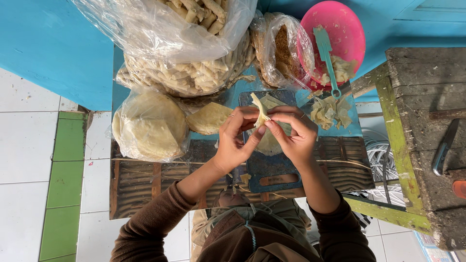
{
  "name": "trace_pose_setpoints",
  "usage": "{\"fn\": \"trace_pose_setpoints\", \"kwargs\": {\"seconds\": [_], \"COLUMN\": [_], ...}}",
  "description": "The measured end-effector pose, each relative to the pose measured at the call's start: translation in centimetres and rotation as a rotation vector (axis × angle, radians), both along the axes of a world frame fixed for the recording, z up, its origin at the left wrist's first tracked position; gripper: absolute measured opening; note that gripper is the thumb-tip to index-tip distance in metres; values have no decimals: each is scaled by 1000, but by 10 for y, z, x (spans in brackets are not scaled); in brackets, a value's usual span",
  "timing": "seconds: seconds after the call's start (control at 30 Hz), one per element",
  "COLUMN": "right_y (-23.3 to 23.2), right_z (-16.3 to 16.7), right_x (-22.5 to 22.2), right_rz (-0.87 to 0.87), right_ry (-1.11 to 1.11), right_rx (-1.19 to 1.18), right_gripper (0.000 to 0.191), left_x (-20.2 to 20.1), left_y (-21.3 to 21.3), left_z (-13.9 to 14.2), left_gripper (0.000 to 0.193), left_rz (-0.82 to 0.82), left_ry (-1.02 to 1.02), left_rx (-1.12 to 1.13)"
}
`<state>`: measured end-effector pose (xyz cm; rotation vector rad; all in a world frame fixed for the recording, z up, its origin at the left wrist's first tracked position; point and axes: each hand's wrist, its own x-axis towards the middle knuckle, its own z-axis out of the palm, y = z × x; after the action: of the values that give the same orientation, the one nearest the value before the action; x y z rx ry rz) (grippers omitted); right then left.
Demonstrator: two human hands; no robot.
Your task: The person tears thin dough wrapper sheets into smaller pieces by hand over a cutting board, stacking the torn pieces, and occasionally uses a plastic spatula to scoop filling from a pink bowl. They continue tearing more wrappers from a dough ball and a large bag of finished rolled snacks on the table.
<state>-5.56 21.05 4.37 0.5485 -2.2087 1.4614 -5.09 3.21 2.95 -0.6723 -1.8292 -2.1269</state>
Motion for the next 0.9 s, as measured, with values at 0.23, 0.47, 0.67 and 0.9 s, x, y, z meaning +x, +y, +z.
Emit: {"fn": "trace_pose_setpoints", "kwargs": {"seconds": [0.23,0.47,0.67,0.9], "right_y": [-1,0,0,1], "right_z": [0,-2,-8,-20], "right_x": [-3,-2,-6,-12], "right_rz": [132,136,158,96], "right_ry": [37,-71,-138,-95], "right_rx": [-66,-139,-196,-128], "right_gripper": [14,11,12,7], "left_x": [-4,-6,-7,-11], "left_y": [0,3,1,3], "left_z": [-3,-9,-10,-16], "left_gripper": [26,20,25,22], "left_rz": [72,122,129,146], "left_ry": [5,-85,-59,-122], "left_rx": [-74,-119,-125,-176]}}
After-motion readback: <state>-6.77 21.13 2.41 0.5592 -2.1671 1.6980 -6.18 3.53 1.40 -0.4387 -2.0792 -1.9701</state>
